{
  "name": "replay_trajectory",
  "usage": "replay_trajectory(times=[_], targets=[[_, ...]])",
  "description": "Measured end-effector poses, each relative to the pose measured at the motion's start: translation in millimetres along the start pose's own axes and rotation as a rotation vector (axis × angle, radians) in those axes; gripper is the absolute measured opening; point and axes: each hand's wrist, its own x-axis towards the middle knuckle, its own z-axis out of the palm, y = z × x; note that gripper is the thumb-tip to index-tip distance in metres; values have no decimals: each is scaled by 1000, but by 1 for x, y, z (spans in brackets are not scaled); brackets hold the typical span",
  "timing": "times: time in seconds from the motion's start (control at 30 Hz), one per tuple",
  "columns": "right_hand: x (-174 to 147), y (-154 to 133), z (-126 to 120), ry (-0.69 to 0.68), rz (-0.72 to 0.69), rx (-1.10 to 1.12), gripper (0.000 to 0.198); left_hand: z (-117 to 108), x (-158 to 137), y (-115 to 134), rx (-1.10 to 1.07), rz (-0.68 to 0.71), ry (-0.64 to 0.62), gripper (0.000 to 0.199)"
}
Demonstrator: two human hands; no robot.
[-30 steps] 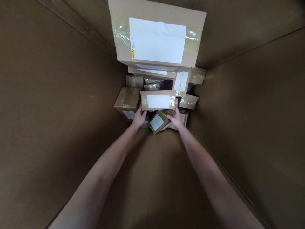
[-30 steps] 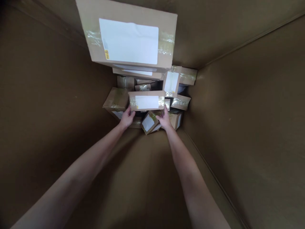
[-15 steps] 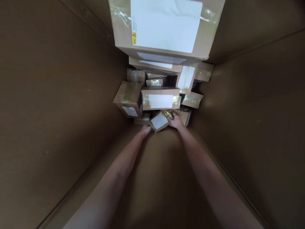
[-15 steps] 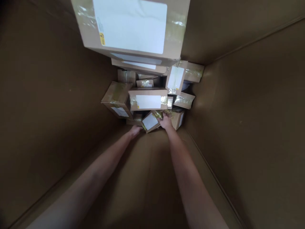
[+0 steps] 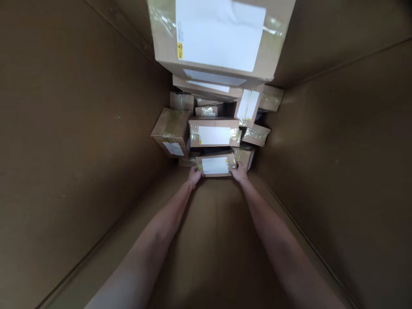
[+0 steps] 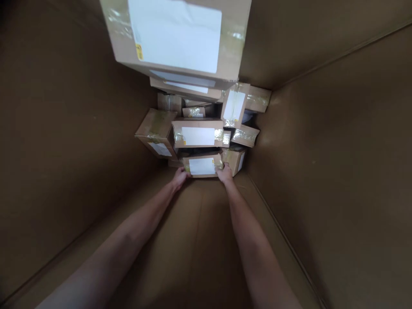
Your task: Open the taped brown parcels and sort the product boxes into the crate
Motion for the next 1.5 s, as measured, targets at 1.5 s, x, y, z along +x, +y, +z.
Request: replay_trajectory(times=[1.5], targets=[[-378,274,-456,798,-566,1023,57,285,-561,84,289,1023,-627,36]])
